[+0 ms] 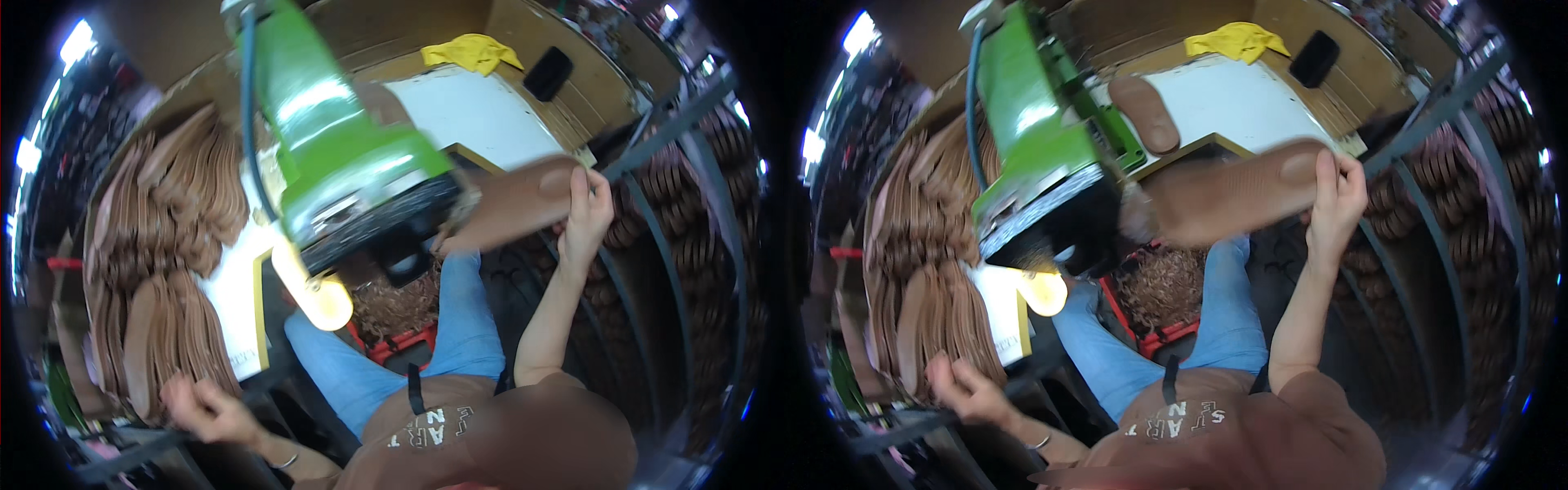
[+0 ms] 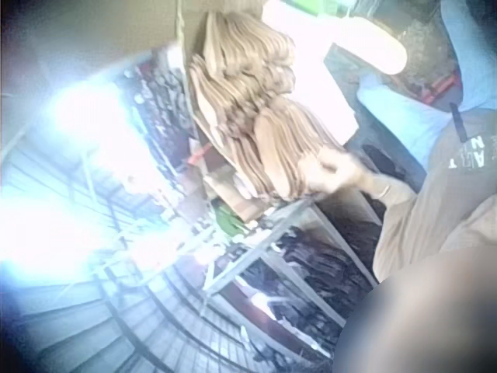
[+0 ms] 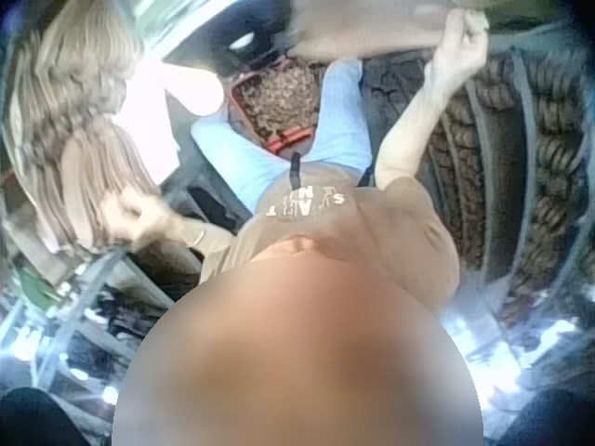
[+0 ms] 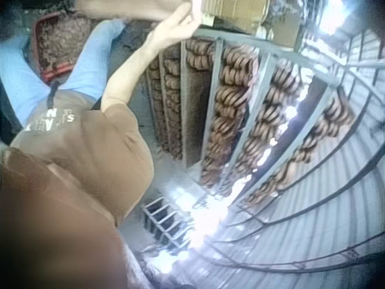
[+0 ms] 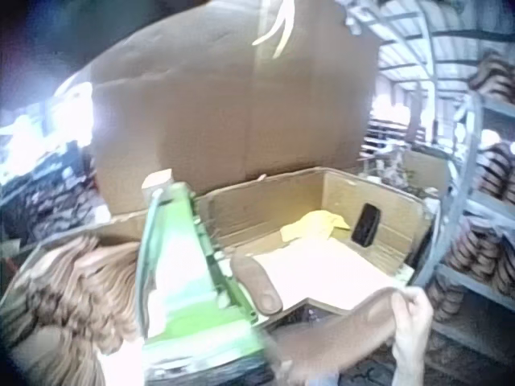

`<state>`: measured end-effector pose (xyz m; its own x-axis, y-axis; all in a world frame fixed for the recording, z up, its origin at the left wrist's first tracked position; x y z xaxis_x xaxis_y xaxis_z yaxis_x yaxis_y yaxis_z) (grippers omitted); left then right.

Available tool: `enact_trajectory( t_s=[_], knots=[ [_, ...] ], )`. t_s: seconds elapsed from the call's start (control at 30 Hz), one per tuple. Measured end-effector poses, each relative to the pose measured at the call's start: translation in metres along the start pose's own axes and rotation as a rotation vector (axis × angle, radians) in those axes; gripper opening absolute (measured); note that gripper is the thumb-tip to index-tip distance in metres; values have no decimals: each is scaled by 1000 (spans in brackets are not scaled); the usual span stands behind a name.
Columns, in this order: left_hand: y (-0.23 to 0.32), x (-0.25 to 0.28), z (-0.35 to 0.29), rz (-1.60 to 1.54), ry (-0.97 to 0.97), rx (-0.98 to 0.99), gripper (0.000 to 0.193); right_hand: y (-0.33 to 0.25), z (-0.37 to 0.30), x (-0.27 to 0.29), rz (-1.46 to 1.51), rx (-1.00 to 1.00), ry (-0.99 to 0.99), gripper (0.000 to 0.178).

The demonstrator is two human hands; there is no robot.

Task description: Operating a sole attaching or pressing machine to stitch, trim, or press rubber outsoles onto shoe components sequentially.

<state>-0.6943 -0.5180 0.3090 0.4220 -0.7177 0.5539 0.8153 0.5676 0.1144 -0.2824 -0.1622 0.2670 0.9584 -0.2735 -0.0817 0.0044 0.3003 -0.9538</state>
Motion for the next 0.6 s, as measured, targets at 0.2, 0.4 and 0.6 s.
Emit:
enact_trajectory(
  t_s=[0.2, 0.4, 0.6],
  knots=[
    [-185, -6, 17, 227, -370, 422, 56, 119, 47, -81, 243, -46, -8, 43],
    [-156, -8, 31, 93, -348, 365, 49, 224, 4, -133, -19, -443, -180, 63],
    [-121, 45, 41, -436, -35, 321, 47, 210, -138, -128, 114, -652, -882, 49]
  ],
)
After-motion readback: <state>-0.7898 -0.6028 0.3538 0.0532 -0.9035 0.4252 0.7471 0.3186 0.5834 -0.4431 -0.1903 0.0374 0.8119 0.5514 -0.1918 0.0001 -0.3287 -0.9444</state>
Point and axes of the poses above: each hand's wrist, its own z-axis towards the middle knuckle, its own x-axis out of the back of the hand, y = z × x, the point moved 8 cm from there along z, towards the middle knuckle, and after that the axes turned 2 degrees about -y, right-handed, at the moved point
